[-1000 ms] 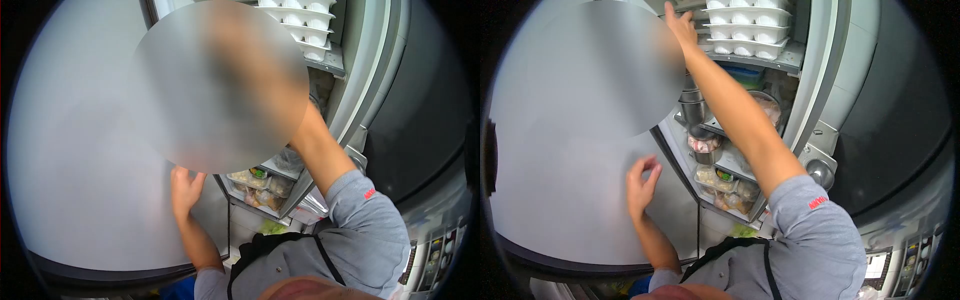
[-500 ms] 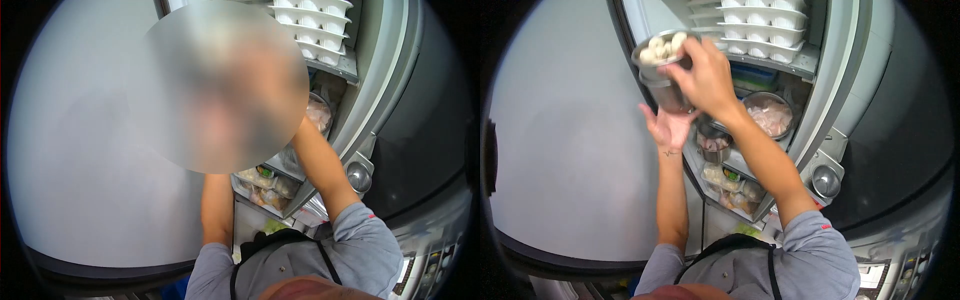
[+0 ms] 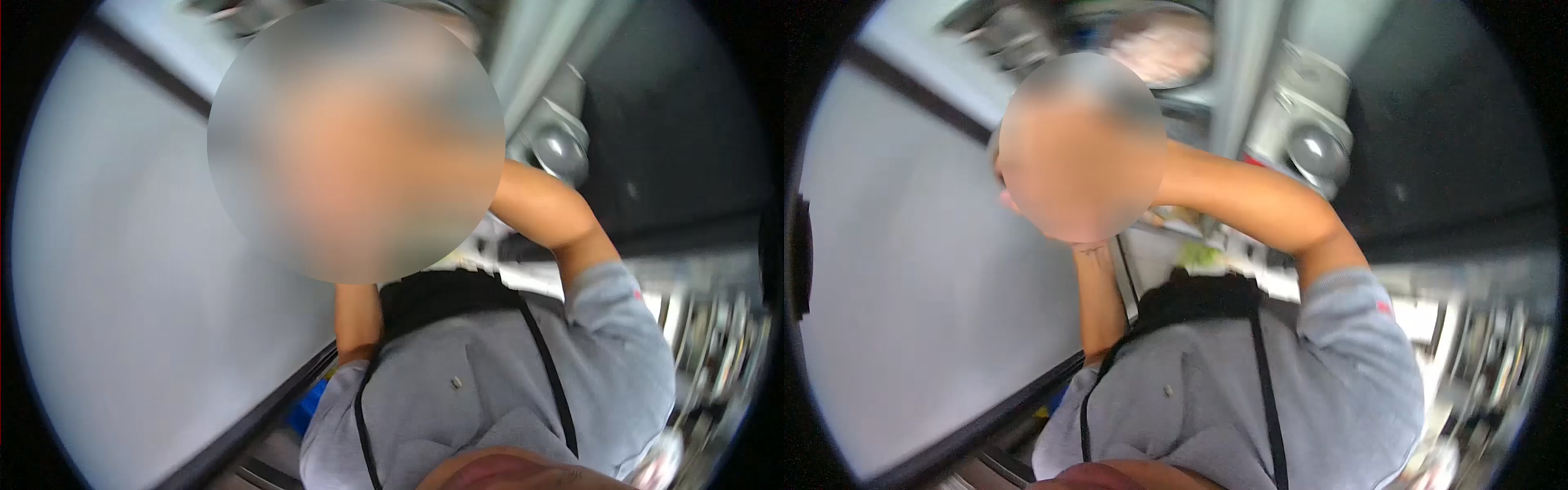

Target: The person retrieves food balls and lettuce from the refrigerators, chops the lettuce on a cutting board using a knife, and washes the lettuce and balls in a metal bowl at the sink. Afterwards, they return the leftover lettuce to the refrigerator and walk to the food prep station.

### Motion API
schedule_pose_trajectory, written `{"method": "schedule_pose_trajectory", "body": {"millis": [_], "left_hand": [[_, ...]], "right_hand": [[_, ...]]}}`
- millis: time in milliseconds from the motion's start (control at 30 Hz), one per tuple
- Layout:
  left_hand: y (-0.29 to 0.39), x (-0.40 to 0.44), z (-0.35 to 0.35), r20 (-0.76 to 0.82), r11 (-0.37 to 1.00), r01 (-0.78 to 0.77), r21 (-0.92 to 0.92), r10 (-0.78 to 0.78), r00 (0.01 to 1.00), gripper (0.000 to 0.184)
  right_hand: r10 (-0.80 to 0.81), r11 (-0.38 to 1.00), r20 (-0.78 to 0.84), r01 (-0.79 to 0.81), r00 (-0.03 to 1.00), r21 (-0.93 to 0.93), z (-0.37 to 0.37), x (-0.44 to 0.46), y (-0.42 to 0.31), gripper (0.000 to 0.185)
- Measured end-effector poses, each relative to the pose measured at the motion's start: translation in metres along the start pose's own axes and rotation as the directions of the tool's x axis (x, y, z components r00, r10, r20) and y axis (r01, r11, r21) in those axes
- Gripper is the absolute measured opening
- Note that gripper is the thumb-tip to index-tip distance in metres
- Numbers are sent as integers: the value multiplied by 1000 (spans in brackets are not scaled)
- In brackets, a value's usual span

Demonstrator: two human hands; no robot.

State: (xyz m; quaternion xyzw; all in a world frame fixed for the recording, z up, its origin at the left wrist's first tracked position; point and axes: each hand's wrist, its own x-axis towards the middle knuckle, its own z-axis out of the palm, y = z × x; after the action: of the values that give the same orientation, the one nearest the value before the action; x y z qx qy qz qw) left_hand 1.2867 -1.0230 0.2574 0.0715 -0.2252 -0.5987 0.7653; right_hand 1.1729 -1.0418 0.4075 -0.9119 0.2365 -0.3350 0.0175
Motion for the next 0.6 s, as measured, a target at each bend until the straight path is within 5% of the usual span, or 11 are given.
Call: {"method": "schedule_pose_trajectory", "body": {"millis": [167,233,267,433,467,600], "left_hand": [[-62,-52,-18,-2,980,188,63,-189,982,54],[-78,-77,-38,-240,862,130,489,-11,971,57],[-82,-84,-45,-241,855,148,496,-28,970,57],[-107,-102,-57,-186,821,571,-21,-564,804,58],[-112,-105,-61,-139,763,634,-127,-646,750,58],[-125,-114,-92,18,672,740,-2,-740,672,74]], "right_hand": [[345,937,-20,-346,938,-48,51,-93,6,43],[431,901,14,-432,902,45,60,-114,16,44],[491,866,49,-493,870,82,62,-130,13,44],[557,761,208,-594,804,259,49,-183,24,44],[563,804,37,-557,826,206,49,-190,22,34],[614,760,-17,-585,789,282,40,-211,30,13]]}}
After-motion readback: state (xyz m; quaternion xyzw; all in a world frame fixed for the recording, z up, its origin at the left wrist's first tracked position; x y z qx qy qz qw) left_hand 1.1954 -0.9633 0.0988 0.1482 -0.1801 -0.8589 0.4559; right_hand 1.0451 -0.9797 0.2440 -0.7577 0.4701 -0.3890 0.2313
